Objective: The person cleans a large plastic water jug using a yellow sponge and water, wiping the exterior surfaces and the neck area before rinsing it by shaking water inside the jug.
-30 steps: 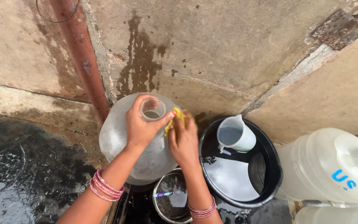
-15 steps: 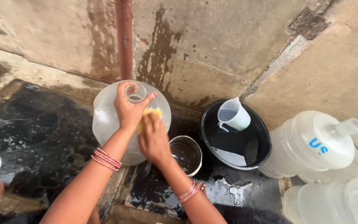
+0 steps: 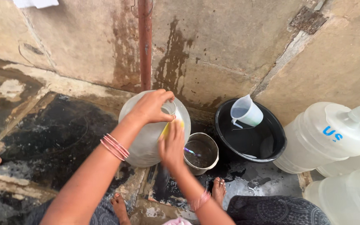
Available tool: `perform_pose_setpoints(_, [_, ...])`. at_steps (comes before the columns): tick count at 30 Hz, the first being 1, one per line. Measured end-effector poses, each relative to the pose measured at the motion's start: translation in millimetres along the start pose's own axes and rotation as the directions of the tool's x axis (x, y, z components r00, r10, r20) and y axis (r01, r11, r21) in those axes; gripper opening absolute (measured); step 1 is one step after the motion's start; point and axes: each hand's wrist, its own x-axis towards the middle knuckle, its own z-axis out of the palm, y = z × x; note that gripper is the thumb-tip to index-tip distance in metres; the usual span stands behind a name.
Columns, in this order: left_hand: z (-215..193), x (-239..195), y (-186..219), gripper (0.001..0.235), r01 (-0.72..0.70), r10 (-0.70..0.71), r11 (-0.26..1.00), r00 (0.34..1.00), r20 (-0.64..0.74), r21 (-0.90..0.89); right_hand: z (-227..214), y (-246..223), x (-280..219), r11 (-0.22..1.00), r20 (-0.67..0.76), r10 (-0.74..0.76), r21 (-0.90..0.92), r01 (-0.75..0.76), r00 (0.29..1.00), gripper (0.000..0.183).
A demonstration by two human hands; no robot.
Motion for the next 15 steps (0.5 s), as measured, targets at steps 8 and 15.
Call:
perform_pose_setpoints(8, [16.0, 10.4, 0.1, 0.053, -0.010, 0.009, 0.998, 1.000, 0.016, 0.065, 54.1, -38.8, 57.5, 0.925, 0.214, -0.380, 0.077, 0.372, 0.900, 0.059])
perform_pose_setpoints(15, [13.4, 8.7, 3.2, 0.053, 0.036, -0.039, 0.998, 0.998, 0.046, 0.060, 97.0, -58.7, 73.3, 0.906, 0.061, -0.393, -0.145, 0.398, 0.917, 0.056])
